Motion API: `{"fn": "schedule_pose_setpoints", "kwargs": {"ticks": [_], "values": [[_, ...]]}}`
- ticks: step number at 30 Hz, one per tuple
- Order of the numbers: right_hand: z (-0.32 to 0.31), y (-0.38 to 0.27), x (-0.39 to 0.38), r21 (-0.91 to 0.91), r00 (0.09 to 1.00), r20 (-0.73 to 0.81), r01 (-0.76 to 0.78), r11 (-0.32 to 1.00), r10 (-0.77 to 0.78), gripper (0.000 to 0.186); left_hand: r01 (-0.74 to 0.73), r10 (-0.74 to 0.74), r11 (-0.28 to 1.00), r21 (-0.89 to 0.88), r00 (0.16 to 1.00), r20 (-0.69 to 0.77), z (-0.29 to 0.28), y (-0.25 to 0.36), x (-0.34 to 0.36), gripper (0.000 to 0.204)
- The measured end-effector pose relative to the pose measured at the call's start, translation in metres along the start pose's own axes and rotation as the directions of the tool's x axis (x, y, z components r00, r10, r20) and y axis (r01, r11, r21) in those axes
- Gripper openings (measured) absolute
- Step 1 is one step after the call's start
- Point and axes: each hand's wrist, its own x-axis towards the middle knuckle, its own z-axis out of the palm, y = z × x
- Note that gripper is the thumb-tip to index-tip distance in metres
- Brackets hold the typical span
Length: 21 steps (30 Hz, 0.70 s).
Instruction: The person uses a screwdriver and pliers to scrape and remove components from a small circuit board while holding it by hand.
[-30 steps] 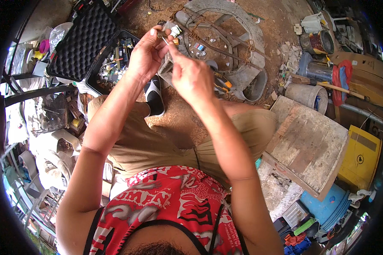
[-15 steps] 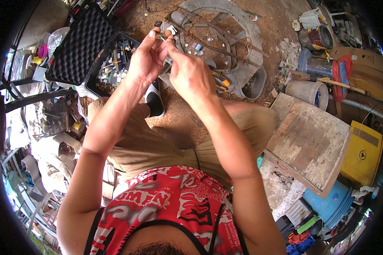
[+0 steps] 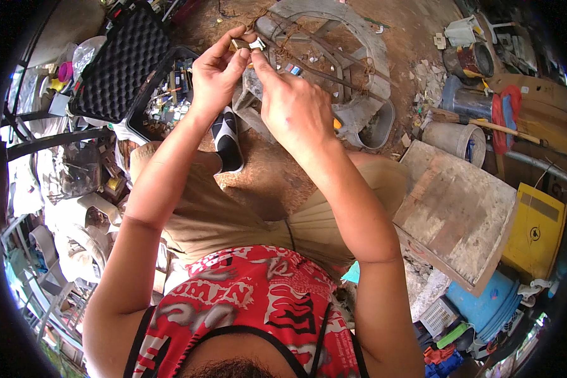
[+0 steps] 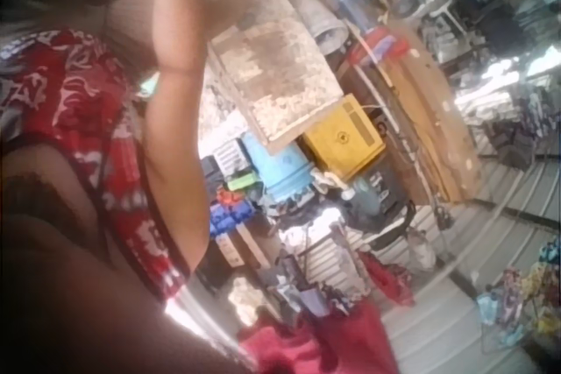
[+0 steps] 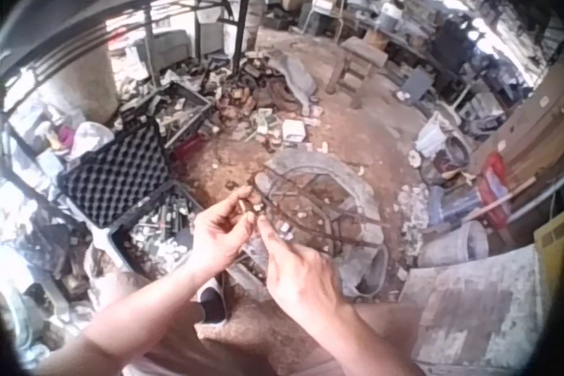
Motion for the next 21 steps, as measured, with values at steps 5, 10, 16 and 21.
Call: {"fn": "schedule_pose_setpoints", "kwargs": {"ticks": [5,10,16,21], "values": [[-0.004,-0.002,0.0,-0.164,0.999,0.005,0.049,0.985,-0.049,0.047,0.026,-0.023,0.985,0.168,1.0,-0.02,-0.005,-0.006,0.001,0.03],[-0.012,0.004,0.005,-0.143,0.996,0.075,0.068,0.987,-0.057,0.042,0.032,-0.038,0.968,0.247,0.999,0.017,-0.004,-0.006,-0.001,0.031],[-0.043,0.002,0.024,-0.134,0.972,0.223,0.105,0.985,-0.073,0.036,-0.008,0.006,0.999,0.051,1.0,0.024,0.001,-0.005,-0.001,0.03],[-0.053,0.0,0.034,-0.137,0.958,0.262,0.158,0.978,-0.118,0.037,-0.008,0.007,0.999,-0.044,1.0,-0.005,0.004,0.003,0.0,0.024]]}}
